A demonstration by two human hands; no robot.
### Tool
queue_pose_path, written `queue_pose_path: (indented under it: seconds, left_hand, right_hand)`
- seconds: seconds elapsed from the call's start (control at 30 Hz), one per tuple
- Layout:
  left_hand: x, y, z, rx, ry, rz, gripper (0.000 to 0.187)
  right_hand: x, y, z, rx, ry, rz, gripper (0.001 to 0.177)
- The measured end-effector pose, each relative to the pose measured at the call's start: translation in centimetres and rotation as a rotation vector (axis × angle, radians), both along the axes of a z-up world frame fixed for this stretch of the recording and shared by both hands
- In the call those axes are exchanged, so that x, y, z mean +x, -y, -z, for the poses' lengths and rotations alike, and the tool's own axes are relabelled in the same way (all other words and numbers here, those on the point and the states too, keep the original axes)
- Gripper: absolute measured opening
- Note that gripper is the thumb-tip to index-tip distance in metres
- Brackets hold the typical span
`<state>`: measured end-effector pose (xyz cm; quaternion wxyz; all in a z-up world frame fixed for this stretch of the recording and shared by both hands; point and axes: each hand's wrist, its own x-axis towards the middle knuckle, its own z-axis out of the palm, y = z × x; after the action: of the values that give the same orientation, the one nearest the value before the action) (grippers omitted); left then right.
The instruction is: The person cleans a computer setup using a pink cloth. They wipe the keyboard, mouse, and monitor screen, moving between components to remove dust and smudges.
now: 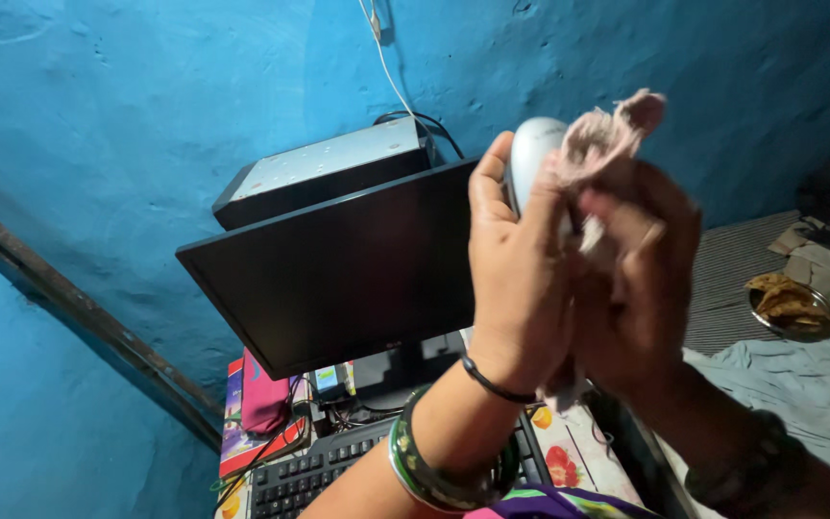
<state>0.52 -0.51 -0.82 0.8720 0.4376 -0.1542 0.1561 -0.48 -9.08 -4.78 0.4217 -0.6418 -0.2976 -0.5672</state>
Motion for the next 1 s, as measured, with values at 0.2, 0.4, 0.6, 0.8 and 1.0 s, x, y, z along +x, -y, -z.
queue_pose_path:
  seconds: [0.2, 0.4, 0.6, 0.8, 1.0]
  left_hand:
    - [-0.9, 0.8, -0.6, -0.037, 0.142, 0.056, 0.062]
    - [-3.3, 2.7, 1.0, 0.452, 0.176, -0.345, 0.060]
    - [-2.2, 2.4, 0.7, 0.181, 0.170, -0.078, 0.058]
    - [-0.5, 1.5, -0.7, -0.059, 0.028, 0.105, 0.061]
    - [-1.8, 3.2, 0.4, 0.321, 0.149, -0.219, 0.061]
  right_hand:
    - [1.7, 1.2, -0.2, -0.058, 0.047, 0.068, 0.033]
    - [3.4, 4.3, -3.0, 0.060, -0.366, -0.331, 0.025]
    - [0.9, 2.8, -3.0, 0.127, -0.270, -0.179, 0.029]
    - [0.0, 1.6, 0.1, -0.085, 0.083, 0.123, 0.031]
    - [1.6, 3.1, -1.7, 0.053, -0.069, -0.058, 0.028]
